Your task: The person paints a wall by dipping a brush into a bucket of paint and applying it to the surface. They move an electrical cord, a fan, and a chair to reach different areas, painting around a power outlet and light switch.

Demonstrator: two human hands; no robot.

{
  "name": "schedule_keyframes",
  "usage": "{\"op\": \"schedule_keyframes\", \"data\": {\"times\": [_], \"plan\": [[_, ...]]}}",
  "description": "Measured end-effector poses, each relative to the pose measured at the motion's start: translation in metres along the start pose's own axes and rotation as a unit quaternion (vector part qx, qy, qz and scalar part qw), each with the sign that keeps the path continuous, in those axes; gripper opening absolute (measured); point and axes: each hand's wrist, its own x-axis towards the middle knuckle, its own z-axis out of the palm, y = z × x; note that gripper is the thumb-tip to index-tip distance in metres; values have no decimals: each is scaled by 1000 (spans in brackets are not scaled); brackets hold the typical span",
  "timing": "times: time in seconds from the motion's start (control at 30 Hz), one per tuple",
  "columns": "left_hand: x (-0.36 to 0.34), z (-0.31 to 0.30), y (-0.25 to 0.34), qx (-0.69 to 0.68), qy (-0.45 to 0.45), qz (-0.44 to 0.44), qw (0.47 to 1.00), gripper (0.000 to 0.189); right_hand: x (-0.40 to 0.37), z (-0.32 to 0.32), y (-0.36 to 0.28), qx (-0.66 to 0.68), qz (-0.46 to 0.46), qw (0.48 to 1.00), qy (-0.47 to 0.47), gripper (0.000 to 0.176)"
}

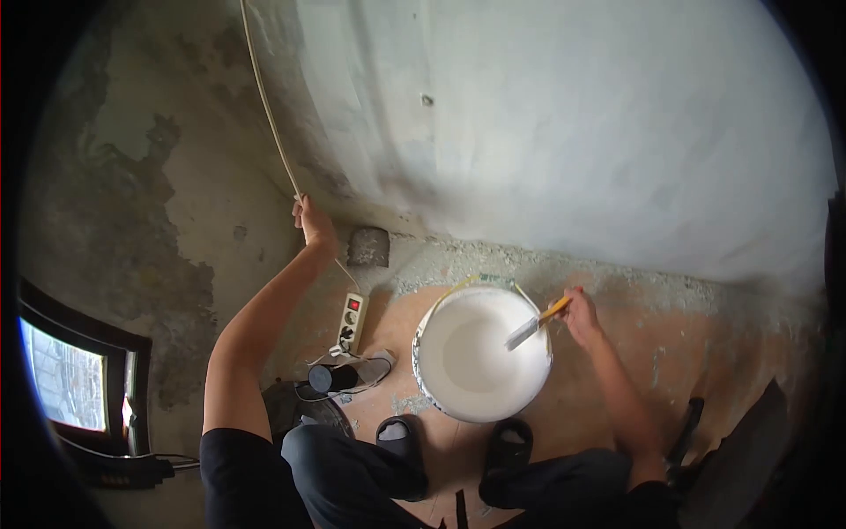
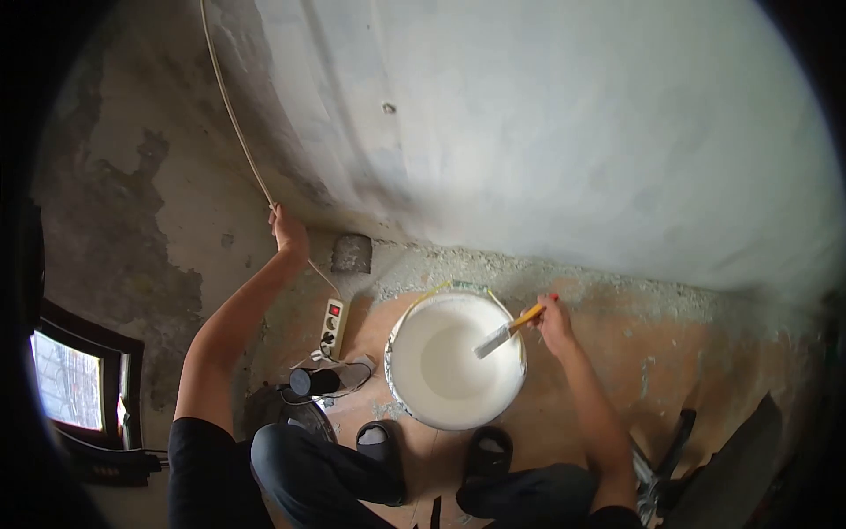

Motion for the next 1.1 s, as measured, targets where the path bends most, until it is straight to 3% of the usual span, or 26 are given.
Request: {"op": "schedule_keyframes", "data": {"times": [0.1,0.13,0.2,0.23,0.3,0.53,0.6,0.63,0.67,0.7,0.73,0.8,0.93,0.97,1.03,1.1], "plan": [[0,-26,-46,-15,-46,18,999,22,-20,20,5,61,26,996,65,16],[12,-27,-53,-35,-85,15,996,21,-19,12,22,90,31,995,43,17],[37,-16,-58,-15,-75,-42,996,19,-50,34,13,188,57,980,45,20],[33,-24,-88,-12,-76,-53,996,19,-62,37,14,204,62,976,45,22],[12,-42,-139,-23,-98,62,993,20,-97,53,-6,247,90,961,86,25],[-18,-88,-288,-86,-94,7,992,28,-225,119,-133,414,58,891,179,30],[-26,-103,-330,-35,-20,39,998,32,-242,119,-159,451,53,874,174,28],[-23,-105,-352,-42,-20,35,998,32,-265,132,-197,516,95,841,133,28],[-14,-104,-372,-33,42,48,997,34,-283,149,-233,576,138,800,91,28],[-8,-105,-389,-25,103,65,992,36,-295,167,-263,363,30,926,101,30],[-3,-106,-403,-36,102,65,992,36,-284,168,-270,450,-4,883,133,23],[9,-103,-437,-96,260,-14,961,40,-292,186,-308,456,-42,883,101,24],[-58,-178,-574,-24,251,7,968,42,-296,249,-427,383,-114,915,49,21],[-75,-196,-608,-81,258,5,963,42,-296,267,-456,360,-134,921,62,21],[-80,-206,-632,-144,267,7,953,43,-302,311,-525,310,-229,923,-16,23],[-68,-201,-653,-203,374,-75,901,38,-299,355,-582,231,-333,912,-62,20]]}}
